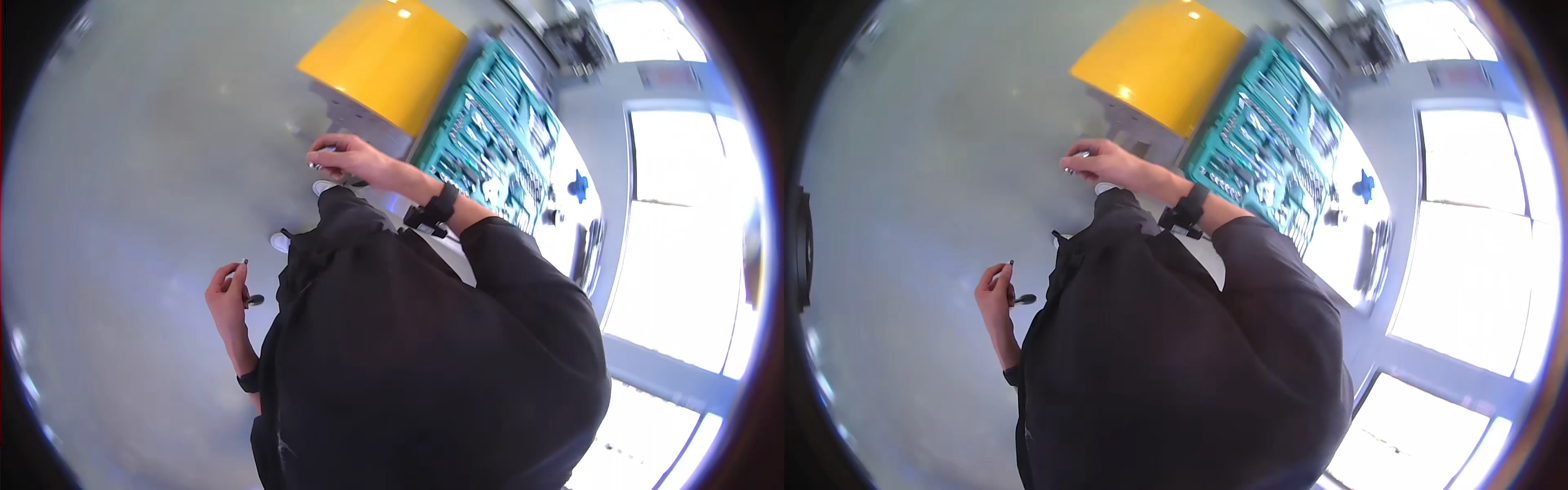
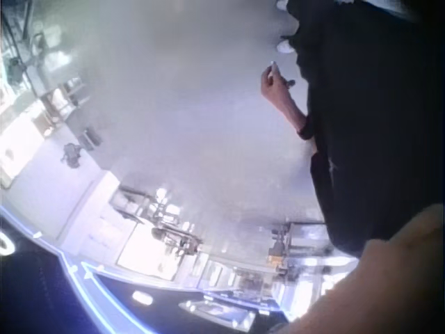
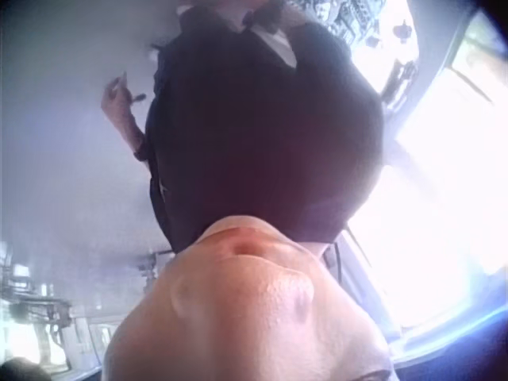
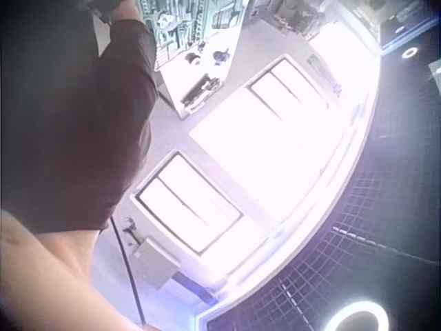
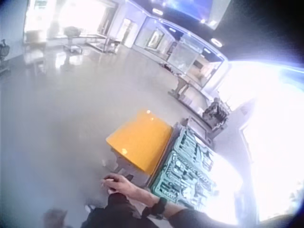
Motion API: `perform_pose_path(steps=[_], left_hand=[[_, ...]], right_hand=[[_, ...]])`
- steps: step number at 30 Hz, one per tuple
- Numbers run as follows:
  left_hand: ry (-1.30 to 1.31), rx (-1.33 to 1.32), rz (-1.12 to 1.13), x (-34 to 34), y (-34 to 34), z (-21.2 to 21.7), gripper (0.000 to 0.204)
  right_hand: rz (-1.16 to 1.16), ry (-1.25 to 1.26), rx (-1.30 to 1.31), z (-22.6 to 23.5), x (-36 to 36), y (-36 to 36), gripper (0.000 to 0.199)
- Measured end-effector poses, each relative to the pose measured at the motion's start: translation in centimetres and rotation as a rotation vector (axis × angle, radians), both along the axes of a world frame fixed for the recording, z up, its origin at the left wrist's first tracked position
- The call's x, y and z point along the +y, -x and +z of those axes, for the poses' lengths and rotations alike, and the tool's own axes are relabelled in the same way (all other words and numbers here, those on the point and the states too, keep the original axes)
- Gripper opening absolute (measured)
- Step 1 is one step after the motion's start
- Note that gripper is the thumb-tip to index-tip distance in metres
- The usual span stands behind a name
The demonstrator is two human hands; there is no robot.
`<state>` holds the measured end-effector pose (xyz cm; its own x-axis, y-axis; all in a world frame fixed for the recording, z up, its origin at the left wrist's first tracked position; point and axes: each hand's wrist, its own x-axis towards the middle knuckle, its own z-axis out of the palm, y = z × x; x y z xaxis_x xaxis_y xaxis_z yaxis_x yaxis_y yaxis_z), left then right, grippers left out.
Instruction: The person touches various components inside the cylinder head of an engine by hand, walks to a tool kit on a metal table to select a socket wrench, and then uses the wrench to loosen a bolt on the side of the engine block.
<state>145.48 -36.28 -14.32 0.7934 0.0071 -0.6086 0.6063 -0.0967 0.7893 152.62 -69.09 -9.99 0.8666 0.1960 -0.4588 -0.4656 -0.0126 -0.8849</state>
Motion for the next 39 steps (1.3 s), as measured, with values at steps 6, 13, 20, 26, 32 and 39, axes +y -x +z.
perform_pose_path(steps=[6, 13, 20, 26, 32, 39], left_hand=[[-0.075, -0.066, -0.468, -6.4, -5.0, -1.2, 0.017], [-0.178, -0.194, -0.712, -13.5, -6.5, 1.8, 0.019], [-0.216, -0.112, -0.626, -21.6, -3.2, 2.5, 0.022], [-0.232, 0.036, -0.493, -29.5, 2.0, 1.2, 0.024], [-0.261, 0.132, -0.47, -37.1, 4.5, 3.5, 0.027], [-0.306, 0.006, -0.542, -41.5, 4.2, 4.3, 0.025]], right_hand=[[-0.318, 0.911, -0.236, 1.5, -14.2, 9.8, 0.029], [-0.573, 1.448, 0.203, 2.1, -32.2, 23.0, 0.038], [-0.723, 1.352, 0.265, -5.4, -49.6, 26.9, 0.039], [-0.515, 1.411, 0.084, -9.2, -54.3, 23.6, 0.029], [-0.335, 1.381, -0.054, -9.9, -55.8, 23.6, 0.032], [-0.427, 1.316, -0.136, -10.0, -56.5, 25.0, 0.028]])
